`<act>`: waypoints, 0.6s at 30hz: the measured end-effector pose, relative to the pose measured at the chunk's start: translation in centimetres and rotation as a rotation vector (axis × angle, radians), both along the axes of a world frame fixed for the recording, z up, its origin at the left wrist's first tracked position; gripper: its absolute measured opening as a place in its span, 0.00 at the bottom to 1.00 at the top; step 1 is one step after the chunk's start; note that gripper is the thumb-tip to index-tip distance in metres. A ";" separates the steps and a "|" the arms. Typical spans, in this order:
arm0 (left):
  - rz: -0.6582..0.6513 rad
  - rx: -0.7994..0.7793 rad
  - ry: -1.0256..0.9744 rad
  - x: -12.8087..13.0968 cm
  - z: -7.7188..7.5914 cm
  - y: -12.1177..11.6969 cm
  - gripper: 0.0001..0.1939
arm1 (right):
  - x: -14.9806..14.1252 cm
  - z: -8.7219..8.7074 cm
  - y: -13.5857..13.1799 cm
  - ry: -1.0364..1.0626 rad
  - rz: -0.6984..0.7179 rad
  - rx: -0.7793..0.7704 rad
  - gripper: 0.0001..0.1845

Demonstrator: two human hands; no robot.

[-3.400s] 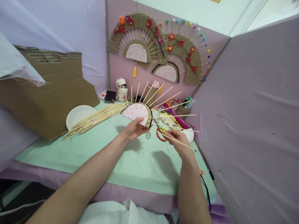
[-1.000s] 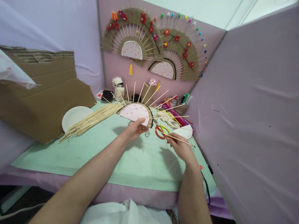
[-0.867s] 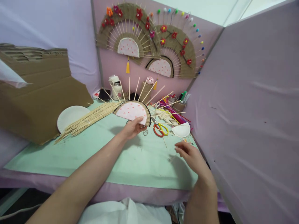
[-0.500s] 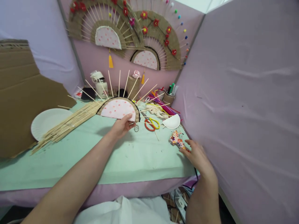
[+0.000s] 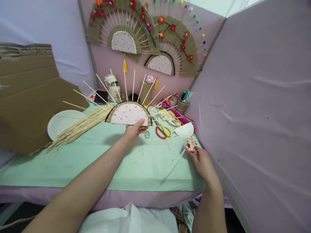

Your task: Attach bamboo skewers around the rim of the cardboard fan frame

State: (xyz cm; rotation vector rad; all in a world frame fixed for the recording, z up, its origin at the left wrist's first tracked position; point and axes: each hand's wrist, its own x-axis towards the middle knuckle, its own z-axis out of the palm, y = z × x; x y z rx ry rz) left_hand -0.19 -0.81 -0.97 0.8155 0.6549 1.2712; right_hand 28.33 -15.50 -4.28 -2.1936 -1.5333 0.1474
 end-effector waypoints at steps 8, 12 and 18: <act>0.119 0.080 0.097 0.3 -0.6 -0.1 0.16 | -2.3 1.8 -1.7 0.833 0.174 0.113 0.16; 0.119 0.114 0.129 0.4 -1.0 -0.1 0.15 | -5.4 2.1 -1.2 1.098 0.261 0.170 0.14; 0.081 0.119 0.137 0.7 -1.3 -0.6 0.15 | -10.5 2.2 -0.1 1.103 0.284 0.207 0.16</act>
